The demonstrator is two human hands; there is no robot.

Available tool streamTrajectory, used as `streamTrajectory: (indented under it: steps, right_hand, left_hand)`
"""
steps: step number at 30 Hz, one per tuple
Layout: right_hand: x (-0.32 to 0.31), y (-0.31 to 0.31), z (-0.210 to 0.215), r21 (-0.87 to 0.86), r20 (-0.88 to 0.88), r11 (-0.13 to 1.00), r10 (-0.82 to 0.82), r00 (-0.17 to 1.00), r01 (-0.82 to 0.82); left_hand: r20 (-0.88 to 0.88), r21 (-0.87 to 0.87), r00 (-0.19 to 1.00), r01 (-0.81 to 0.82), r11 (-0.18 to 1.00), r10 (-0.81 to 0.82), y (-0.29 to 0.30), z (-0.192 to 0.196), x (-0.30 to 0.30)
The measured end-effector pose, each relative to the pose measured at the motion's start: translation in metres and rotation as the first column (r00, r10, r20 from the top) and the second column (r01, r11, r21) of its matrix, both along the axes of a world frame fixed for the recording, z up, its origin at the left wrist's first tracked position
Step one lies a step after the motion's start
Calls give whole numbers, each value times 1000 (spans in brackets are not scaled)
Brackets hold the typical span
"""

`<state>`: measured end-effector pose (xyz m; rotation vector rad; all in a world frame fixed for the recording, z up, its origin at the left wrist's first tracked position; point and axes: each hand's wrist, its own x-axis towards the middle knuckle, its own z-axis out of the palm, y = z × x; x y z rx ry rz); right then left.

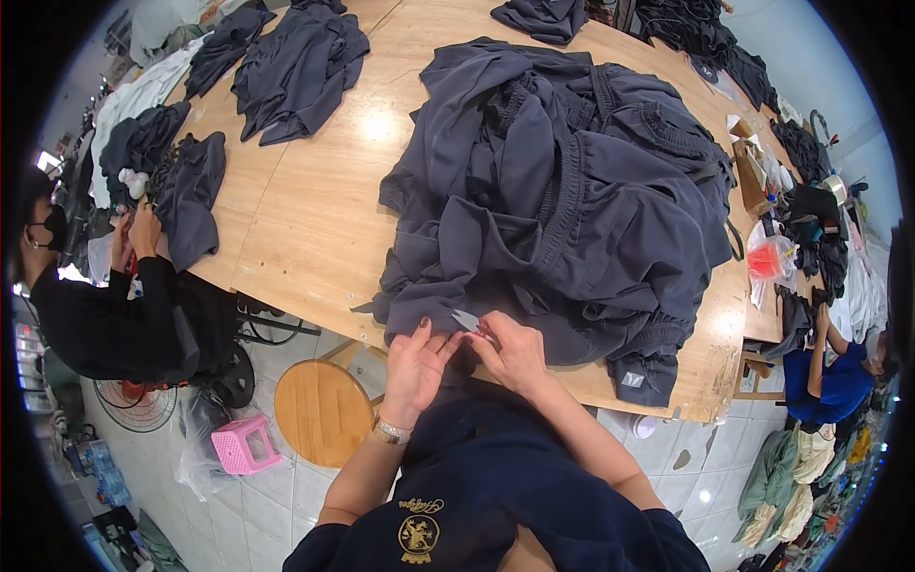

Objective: Inspecting gray pants and clipping loose threads with small thread clippers.

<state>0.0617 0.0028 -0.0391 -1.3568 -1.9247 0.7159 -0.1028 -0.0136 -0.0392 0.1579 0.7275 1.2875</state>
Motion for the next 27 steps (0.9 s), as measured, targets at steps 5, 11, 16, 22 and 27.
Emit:
streamTrajectory:
  steps: [5,11,16,22,27]
  right_hand:
    - [-1,1,-1,32,8,999,29,1000,-29]
    - [-2,4,-4,63,27,997,39,999,-41]
    - [-5,3,-15,-71,-139,995,-75,987,66]
    - [-18,14,-21,122,-259,989,113,959,-84]
    - [-6,16,-24,-295,-506,954,-115,855,-46]
  left_hand:
    - [-14,23,1000,22,999,-22,-1,-1,-1]
    - [-69,62,997,33,998,-29,-2,0,0]
    - [-77,15,997,-15,1000,16,-2,10,2]
    - [-171,6,985,31,1000,-29,-7,6,-7]
    - [-988,148,8,329,933,154,-5,44,-12]
